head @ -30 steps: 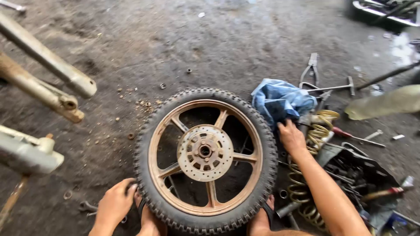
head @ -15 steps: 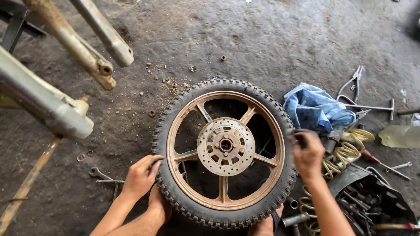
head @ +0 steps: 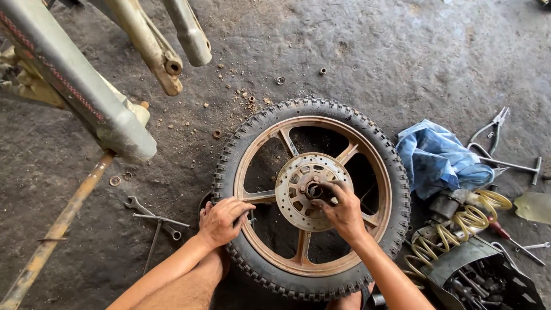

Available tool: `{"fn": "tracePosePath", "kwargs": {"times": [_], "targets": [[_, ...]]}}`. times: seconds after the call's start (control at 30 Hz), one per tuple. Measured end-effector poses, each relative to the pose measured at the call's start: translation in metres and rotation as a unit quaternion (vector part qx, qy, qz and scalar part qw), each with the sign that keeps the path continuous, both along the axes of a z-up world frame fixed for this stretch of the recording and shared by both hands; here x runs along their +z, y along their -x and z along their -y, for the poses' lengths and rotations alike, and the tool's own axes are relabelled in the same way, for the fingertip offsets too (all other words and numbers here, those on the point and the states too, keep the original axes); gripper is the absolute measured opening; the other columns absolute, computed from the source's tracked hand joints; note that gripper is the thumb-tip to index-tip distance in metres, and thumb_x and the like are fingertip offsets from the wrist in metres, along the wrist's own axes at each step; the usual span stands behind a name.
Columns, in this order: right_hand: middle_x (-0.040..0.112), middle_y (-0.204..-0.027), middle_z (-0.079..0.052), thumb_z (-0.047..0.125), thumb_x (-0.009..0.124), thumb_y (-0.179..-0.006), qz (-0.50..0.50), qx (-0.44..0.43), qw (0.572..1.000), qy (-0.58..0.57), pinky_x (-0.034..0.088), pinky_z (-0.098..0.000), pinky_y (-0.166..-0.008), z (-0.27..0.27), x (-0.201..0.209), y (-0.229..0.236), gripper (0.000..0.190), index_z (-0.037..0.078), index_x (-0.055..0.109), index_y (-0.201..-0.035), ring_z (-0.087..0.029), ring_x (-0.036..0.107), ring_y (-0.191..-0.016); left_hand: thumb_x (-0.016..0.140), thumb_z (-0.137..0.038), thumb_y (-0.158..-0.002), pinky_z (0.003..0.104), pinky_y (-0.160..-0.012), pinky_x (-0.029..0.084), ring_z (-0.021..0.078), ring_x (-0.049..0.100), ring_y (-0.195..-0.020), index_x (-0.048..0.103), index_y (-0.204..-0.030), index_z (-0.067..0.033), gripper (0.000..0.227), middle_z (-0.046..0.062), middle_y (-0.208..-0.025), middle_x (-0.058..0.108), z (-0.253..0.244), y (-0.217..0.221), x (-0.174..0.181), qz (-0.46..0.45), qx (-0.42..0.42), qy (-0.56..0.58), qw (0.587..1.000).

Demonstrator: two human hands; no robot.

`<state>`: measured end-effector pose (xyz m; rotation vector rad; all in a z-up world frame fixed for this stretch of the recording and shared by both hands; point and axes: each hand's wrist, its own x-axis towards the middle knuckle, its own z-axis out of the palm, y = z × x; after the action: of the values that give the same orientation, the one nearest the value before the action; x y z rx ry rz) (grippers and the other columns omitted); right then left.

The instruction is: The person sits on the workshop floor with a motorcycle wheel and fits a metal bearing/bushing into the wheel hub, tapping it into place with a hammer and a metal rod. They then flip the wheel over and continue driving the component into the hub from the other side.

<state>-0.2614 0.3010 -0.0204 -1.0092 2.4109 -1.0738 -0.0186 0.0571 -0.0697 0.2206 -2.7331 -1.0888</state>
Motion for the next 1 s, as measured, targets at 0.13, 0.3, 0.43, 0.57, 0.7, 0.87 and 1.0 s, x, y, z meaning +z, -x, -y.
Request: {"fn": "tracePosePath", "kwargs": {"times": [0.13, 0.3, 0.43, 0.57, 0.7, 0.87, 1.0], "targets": [[0.068, -0.115, -0.015, 0.007, 0.089, -0.069, -0.010, 0.000, 1.000, 0.002, 0.058, -0.0380, -0.087, 0.006, 0.002, -0.005, 0.052, 0.007, 0.072, -0.118, -0.030, 0.070, -0.105, 0.069, -0.008, -0.086, 0.041, -0.100, 0.052, 0.0258, 0.071, -0.098, 0.074, -0.110, -0.0105, 0.024, 0.007, -0.099, 0.076, -0.001, 0.000, 0.000, -0.024, 0.000, 0.018, 1.000], [0.074, -0.110, -0.010, 0.013, 0.089, -0.075, 0.229, -0.048, 0.970, 0.067, 0.063, -0.0331, -0.089, -0.002, -0.009, -0.013, 0.049, 0.009, 0.072, -0.121, -0.020, 0.074, -0.099, 0.070, -0.008, -0.084, 0.041, -0.098, 0.053, 0.0276, 0.070, -0.097, 0.074, -0.108, -0.0100, 0.024, 0.008, -0.098, 0.075, 0.000, 0.001, 0.003, -0.024, 0.004, 0.023, 0.999], [0.074, -0.111, -0.011, 0.010, 0.086, -0.077, 0.441, -0.077, 0.879, 0.162, 0.064, -0.0342, -0.091, -0.004, 0.003, -0.028, 0.055, 0.005, 0.067, -0.128, -0.019, 0.074, -0.100, 0.070, -0.008, -0.084, 0.041, -0.098, 0.053, 0.0266, 0.070, -0.097, 0.074, -0.108, -0.0102, 0.024, 0.008, -0.098, 0.075, 0.000, 0.001, 0.003, -0.023, 0.005, 0.020, 1.000], [0.064, -0.117, -0.009, 0.005, 0.089, -0.075, 0.539, -0.080, 0.799, 0.255, 0.062, -0.0351, -0.089, -0.005, 0.020, -0.037, 0.070, 0.002, 0.053, -0.135, -0.021, 0.070, -0.103, 0.070, -0.007, -0.084, 0.040, -0.093, 0.054, 0.0267, 0.070, -0.095, 0.074, -0.107, -0.0097, 0.024, 0.008, -0.097, 0.075, 0.000, 0.002, 0.006, -0.021, 0.008, 0.008, 1.000], [0.062, -0.123, -0.011, 0.006, 0.088, -0.076, 0.597, -0.068, 0.737, 0.309, 0.059, -0.0347, -0.087, -0.006, 0.027, -0.040, 0.076, 0.002, 0.049, -0.140, -0.023, 0.069, -0.103, 0.069, -0.007, -0.086, 0.040, -0.091, 0.055, 0.0249, 0.069, -0.092, 0.073, -0.107, -0.0093, 0.022, 0.007, -0.094, 0.074, -0.001, 0.004, 0.008, -0.015, 0.006, 0.003, 1.000], [0.067, -0.120, -0.016, 0.006, 0.088, -0.076, 0.606, -0.067, 0.740, 0.284, 0.058, -0.0379, -0.095, -0.013, 0.013, -0.044, 0.070, -0.002, 0.052, -0.135, -0.027, 0.071, -0.108, 0.068, -0.007, -0.085, 0.040, -0.093, 0.054, 0.0258, 0.069, -0.094, 0.074, -0.106, -0.0097, 0.022, 0.007, -0.096, 0.074, -0.001, 0.005, 0.012, -0.016, 0.010, 0.011, 1.000], [0.071, -0.115, -0.020, 0.005, 0.088, -0.077, 0.612, -0.060, 0.740, 0.273, 0.058, -0.0404, -0.100, -0.017, 0.009, -0.044, 0.064, -0.005, 0.056, -0.131, -0.028, 0.072, -0.110, 0.070, -0.006, -0.083, 0.041, -0.095, 0.054, 0.0269, 0.069, -0.097, 0.074, -0.106, -0.0103, 0.024, 0.008, -0.098, 0.074, -0.002, 0.006, 0.014, -0.022, 0.012, 0.018, 1.000]]}}
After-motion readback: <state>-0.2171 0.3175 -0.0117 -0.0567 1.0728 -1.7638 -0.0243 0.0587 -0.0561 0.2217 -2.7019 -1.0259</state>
